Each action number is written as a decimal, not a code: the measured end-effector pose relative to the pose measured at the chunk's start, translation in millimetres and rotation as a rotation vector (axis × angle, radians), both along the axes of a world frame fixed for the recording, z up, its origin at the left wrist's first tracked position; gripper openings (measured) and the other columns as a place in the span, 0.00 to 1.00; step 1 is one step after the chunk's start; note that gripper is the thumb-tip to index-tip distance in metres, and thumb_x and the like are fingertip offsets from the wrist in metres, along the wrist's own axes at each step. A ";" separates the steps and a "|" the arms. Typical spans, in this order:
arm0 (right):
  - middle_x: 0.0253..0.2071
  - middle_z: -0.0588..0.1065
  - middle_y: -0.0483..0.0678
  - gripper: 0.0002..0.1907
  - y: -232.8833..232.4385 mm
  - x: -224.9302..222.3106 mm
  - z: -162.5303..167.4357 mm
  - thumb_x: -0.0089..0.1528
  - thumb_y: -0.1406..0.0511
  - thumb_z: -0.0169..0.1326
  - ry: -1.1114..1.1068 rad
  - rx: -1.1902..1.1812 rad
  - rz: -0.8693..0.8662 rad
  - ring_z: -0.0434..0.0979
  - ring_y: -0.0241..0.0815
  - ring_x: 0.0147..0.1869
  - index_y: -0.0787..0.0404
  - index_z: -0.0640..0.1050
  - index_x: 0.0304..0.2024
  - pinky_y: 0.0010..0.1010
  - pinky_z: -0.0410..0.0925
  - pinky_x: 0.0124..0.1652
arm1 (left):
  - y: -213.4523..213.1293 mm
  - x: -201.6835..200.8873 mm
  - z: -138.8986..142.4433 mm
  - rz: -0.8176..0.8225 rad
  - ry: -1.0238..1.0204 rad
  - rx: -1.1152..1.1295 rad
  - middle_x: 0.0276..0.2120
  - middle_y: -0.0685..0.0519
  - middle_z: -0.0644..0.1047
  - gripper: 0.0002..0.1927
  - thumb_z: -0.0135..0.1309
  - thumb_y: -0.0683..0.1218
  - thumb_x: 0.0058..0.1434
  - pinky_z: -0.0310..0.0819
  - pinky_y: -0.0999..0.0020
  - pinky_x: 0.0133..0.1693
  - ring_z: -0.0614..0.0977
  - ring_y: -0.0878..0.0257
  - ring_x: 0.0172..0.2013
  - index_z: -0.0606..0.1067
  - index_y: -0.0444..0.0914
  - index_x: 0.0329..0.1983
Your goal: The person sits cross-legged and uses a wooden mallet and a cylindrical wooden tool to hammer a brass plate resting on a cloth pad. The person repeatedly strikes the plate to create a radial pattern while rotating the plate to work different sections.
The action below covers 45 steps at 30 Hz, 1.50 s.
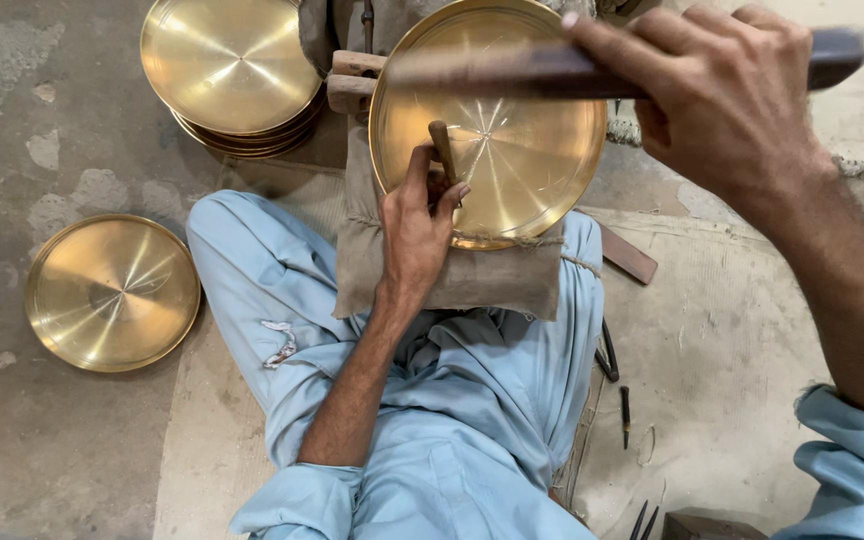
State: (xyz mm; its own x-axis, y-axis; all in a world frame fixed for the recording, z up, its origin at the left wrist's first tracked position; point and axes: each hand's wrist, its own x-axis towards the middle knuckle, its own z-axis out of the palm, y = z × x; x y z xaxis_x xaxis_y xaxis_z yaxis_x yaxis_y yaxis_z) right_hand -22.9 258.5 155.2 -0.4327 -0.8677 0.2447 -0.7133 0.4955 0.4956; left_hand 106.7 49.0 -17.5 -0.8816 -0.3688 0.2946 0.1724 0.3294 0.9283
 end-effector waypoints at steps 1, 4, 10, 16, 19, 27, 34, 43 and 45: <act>0.46 0.82 0.44 0.30 -0.5 0.5 0.5 0.65 0.66 0.60 -0.121 -0.058 -0.041 0.81 0.38 0.41 0.44 0.73 0.70 0.36 0.75 0.41 | -0.2 1.0 0.5 -0.004 0.010 0.005 0.33 0.45 0.82 0.20 0.61 0.37 0.65 0.81 0.59 0.34 0.87 0.56 0.35 0.67 0.34 0.57; 0.48 0.81 0.46 0.33 -2.1 1.4 1.6 0.65 0.67 0.59 -0.239 -0.064 -0.102 0.81 0.40 0.42 0.47 0.70 0.73 0.34 0.75 0.41 | -0.3 1.3 1.7 0.012 0.007 -0.033 0.32 0.45 0.82 0.18 0.62 0.38 0.65 0.79 0.59 0.33 0.87 0.57 0.35 0.68 0.34 0.53; 0.45 0.81 0.48 0.29 -7.7 -4.4 -1.6 0.65 0.69 0.59 -0.230 -0.094 0.017 0.81 0.41 0.42 0.51 0.74 0.69 0.36 0.75 0.37 | -0.5 -1.0 2.4 0.008 -0.007 -0.005 0.31 0.45 0.81 0.20 0.62 0.38 0.63 0.79 0.59 0.32 0.87 0.56 0.33 0.67 0.33 0.55; 0.50 0.81 0.46 0.32 -10.4 -1.6 -2.7 0.64 0.69 0.59 -0.126 0.023 -0.027 0.82 0.41 0.40 0.43 0.72 0.69 0.39 0.74 0.35 | -0.2 -1.9 0.5 0.006 0.016 -0.024 0.33 0.45 0.82 0.21 0.62 0.37 0.63 0.81 0.61 0.33 0.88 0.56 0.35 0.67 0.33 0.56; 0.51 0.80 0.48 0.36 -12.6 -0.7 2.0 0.62 0.70 0.58 -0.256 -0.049 -0.051 0.82 0.44 0.44 0.49 0.70 0.73 0.41 0.74 0.36 | -0.9 -2.0 -2.2 -0.002 -0.021 -0.008 0.31 0.44 0.82 0.21 0.62 0.38 0.63 0.81 0.60 0.32 0.87 0.56 0.33 0.67 0.32 0.55; 0.53 0.81 0.47 0.34 -17.3 2.7 6.5 0.63 0.69 0.58 -0.284 -0.107 -0.038 0.82 0.43 0.43 0.51 0.72 0.72 0.40 0.74 0.33 | -0.8 -3.2 -5.9 0.003 -0.035 -0.031 0.31 0.44 0.82 0.22 0.62 0.39 0.63 0.83 0.62 0.31 0.88 0.57 0.32 0.67 0.30 0.57; 0.45 0.81 0.45 0.27 -16.4 -2.1 5.5 0.69 0.64 0.58 -0.142 0.063 -0.078 0.81 0.40 0.37 0.43 0.72 0.71 0.37 0.74 0.33 | -0.7 -1.9 -6.9 -0.001 -0.030 -0.032 0.32 0.43 0.82 0.23 0.61 0.39 0.63 0.85 0.63 0.32 0.88 0.56 0.33 0.66 0.29 0.58; 0.45 0.82 0.42 0.30 -14.1 2.9 5.7 0.66 0.65 0.59 -0.070 0.049 -0.035 0.81 0.37 0.39 0.41 0.73 0.71 0.35 0.74 0.33 | -0.7 -1.7 -8.5 0.003 -0.018 -0.060 0.32 0.42 0.82 0.24 0.61 0.39 0.63 0.84 0.63 0.31 0.88 0.55 0.34 0.65 0.28 0.58; 0.49 0.81 0.46 0.38 -14.3 3.5 5.7 0.64 0.66 0.59 -0.219 -0.028 -0.068 0.81 0.40 0.42 0.50 0.71 0.78 0.35 0.74 0.35 | -1.0 -0.8 -7.6 0.004 -0.024 -0.049 0.31 0.42 0.82 0.24 0.61 0.39 0.63 0.84 0.63 0.31 0.88 0.55 0.33 0.65 0.27 0.57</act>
